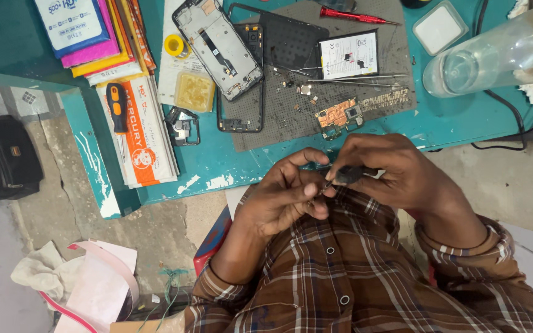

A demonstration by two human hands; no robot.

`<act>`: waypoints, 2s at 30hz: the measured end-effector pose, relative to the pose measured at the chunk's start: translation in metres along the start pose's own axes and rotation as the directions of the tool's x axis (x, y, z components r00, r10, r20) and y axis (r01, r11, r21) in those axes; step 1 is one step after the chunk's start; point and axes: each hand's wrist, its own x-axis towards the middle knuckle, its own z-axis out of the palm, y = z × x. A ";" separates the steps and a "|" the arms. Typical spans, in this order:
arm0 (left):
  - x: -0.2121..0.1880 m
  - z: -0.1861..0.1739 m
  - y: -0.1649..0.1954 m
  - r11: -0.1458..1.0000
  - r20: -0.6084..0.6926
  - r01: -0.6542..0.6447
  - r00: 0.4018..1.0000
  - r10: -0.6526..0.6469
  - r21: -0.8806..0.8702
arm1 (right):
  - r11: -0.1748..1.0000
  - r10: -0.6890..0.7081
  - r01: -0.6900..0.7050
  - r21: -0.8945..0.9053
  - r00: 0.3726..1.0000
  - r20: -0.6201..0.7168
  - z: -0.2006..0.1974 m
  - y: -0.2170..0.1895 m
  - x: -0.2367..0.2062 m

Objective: The person cleans a small electronic component with a brush and liquid, then uses a soldering iron to work on a circuit board. They handle the component and board repeatedly, applying liquid and brushing different areas.

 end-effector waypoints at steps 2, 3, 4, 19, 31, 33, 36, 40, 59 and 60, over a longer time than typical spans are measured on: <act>-0.001 0.002 -0.003 0.994 -0.074 -0.019 0.997 0.027 0.112 | 0.999 -0.010 0.012 -0.051 0.999 0.037 -0.002 0.001 0.002; -0.001 0.003 -0.005 0.988 -0.088 -0.039 0.995 0.053 0.150 | 0.995 -0.025 0.025 -0.096 1.000 0.002 -0.003 0.000 0.001; 0.000 0.004 -0.006 0.980 -0.099 -0.059 0.992 0.079 0.189 | 0.989 -0.043 0.038 -0.144 0.998 -0.034 -0.003 -0.001 0.001; -0.001 0.008 -0.010 0.967 -0.168 -0.150 0.968 0.186 0.205 | 0.865 -0.266 0.204 -0.458 0.961 -0.075 0.016 0.007 -0.010; 0.000 0.006 -0.010 0.967 -0.215 -0.189 0.951 0.224 0.169 | 0.963 -0.177 0.112 -0.244 0.949 -0.263 0.023 0.011 -0.010; -0.001 0.006 -0.009 0.965 -0.219 -0.202 0.947 0.236 0.165 | 0.966 -0.159 0.104 -0.235 0.960 -0.229 0.024 0.010 -0.012; -0.001 0.007 -0.010 0.961 -0.231 -0.216 0.940 0.252 0.171 | 0.958 -0.171 0.115 -0.263 0.965 -0.199 0.023 0.008 -0.012; 0.001 0.009 -0.010 0.956 -0.255 -0.225 0.929 0.269 0.188 | 0.915 -0.204 0.119 -0.386 0.961 -0.189 0.020 0.007 -0.010; 0.003 0.022 -0.009 0.960 -0.339 -0.206 0.904 0.261 0.188 | 0.933 -0.249 0.178 -0.314 0.947 -0.204 0.024 0.012 -0.001; 0.003 0.022 -0.008 0.959 -0.333 -0.199 0.907 0.258 0.201 | 0.931 -0.240 0.169 -0.323 0.951 -0.196 0.024 0.012 0.000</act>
